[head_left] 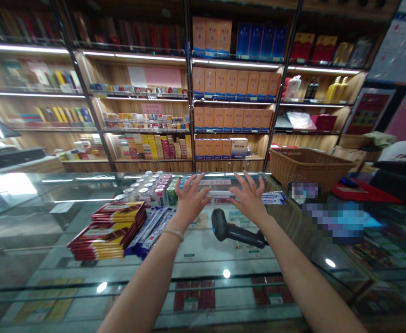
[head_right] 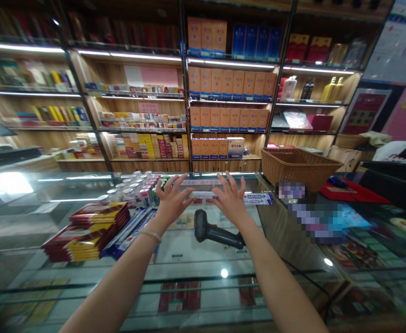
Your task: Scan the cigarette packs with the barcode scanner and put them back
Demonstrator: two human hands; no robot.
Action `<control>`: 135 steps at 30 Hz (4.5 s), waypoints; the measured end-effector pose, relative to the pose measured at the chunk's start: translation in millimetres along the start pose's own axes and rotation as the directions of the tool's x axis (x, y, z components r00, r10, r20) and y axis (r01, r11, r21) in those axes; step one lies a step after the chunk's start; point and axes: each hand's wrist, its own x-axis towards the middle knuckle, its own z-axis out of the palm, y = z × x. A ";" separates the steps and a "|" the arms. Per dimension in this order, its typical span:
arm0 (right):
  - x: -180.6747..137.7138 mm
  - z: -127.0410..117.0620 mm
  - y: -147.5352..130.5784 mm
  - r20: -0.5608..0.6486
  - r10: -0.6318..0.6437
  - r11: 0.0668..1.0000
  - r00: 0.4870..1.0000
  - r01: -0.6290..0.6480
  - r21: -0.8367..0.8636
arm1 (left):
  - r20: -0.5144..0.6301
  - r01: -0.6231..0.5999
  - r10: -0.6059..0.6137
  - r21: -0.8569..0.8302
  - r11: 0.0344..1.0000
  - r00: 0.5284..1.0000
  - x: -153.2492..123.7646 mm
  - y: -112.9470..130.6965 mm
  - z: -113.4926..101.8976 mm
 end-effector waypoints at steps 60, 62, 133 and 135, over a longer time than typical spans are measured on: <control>-57.7 -53.6 -47.1 0.313 0.098 0.972 0.945 -0.159 0.175 | -0.050 0.083 -0.078 0.100 0.992 0.996 0.3 -14.0 1.7; -58.6 -56.2 -45.6 0.296 0.185 0.953 0.937 -0.244 0.179 | -0.056 0.084 -0.078 0.101 0.991 0.995 0.1 -14.4 2.0; 27.2 -22.3 -2.3 0.243 0.034 0.996 0.969 -0.053 0.070 | -0.028 0.103 -0.102 0.072 0.992 0.994 1.6 -11.7 -2.2; 29.0 -10.0 -3.1 0.228 0.006 0.998 0.974 -0.021 0.067 | -0.027 0.099 -0.097 0.071 0.993 0.995 1.6 -11.5 -2.1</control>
